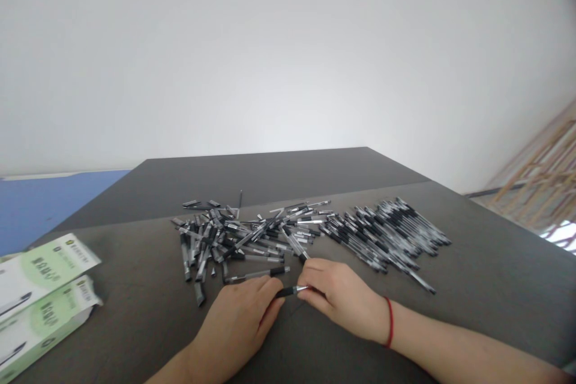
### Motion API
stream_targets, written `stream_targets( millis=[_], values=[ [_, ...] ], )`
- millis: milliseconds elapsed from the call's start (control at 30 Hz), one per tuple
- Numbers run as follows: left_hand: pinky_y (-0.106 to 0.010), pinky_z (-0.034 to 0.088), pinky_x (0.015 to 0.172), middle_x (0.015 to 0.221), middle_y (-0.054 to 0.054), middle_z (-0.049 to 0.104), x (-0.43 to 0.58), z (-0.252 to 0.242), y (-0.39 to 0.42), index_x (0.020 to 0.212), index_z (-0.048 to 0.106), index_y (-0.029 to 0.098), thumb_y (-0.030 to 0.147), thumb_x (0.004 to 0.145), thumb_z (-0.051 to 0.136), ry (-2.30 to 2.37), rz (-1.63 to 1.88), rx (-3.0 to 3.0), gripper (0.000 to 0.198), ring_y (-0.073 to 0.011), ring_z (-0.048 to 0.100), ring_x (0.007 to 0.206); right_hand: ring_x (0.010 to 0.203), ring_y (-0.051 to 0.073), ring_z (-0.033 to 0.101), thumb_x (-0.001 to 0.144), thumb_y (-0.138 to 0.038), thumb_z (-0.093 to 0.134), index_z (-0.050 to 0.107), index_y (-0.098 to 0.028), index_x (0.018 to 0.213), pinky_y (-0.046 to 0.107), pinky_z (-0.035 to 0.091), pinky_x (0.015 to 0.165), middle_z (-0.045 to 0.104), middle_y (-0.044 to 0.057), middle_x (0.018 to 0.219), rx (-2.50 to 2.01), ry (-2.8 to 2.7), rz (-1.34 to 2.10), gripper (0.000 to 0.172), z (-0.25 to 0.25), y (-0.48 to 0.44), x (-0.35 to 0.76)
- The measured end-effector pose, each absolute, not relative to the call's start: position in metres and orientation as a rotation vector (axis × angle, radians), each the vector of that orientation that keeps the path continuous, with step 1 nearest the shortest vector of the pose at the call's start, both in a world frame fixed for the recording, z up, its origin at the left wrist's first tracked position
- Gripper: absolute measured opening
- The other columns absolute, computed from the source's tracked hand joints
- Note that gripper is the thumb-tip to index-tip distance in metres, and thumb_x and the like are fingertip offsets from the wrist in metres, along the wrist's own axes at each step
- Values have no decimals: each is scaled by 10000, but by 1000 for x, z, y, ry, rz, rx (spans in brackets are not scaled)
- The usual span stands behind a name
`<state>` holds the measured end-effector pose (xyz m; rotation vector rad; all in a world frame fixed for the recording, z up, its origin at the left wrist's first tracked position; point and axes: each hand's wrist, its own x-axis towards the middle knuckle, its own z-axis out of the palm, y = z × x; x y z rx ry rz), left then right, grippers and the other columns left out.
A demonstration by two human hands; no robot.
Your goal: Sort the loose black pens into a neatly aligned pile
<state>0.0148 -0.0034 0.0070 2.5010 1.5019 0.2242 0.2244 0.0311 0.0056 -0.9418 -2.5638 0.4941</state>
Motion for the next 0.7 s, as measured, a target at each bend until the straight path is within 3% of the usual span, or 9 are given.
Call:
stream_targets(
  millis=[267, 533, 700],
  values=[
    [-334, 475, 714, 904, -3, 647, 14, 7, -5, 1006, 566, 254, 242, 928, 397, 1479, 195, 2568, 186, -211, 628, 845, 798, 171, 512, 943, -309, 428, 546, -171, 790, 276, 363, 684, 580, 36, 839, -863, -2715, 163, 237, 6, 31, 226],
    [-328, 483, 715, 914, -5, 638, 16, 9, -6, 969, 572, 246, 225, 916, 435, 1502, 205, 2626, 149, -207, 620, 852, 773, 144, 514, 929, -286, 460, 545, -174, 844, 251, 369, 689, 566, 21, 828, -877, -2599, 382, 164, 9, 27, 226],
    [-338, 499, 710, 914, -12, 641, 16, 8, -6, 979, 575, 240, 219, 918, 429, 1479, 181, 2656, 160, -211, 624, 846, 769, 153, 509, 944, -293, 425, 550, -173, 829, 261, 364, 689, 570, 28, 819, -866, -2639, 338, 208, 8, 28, 226]
  ],
)
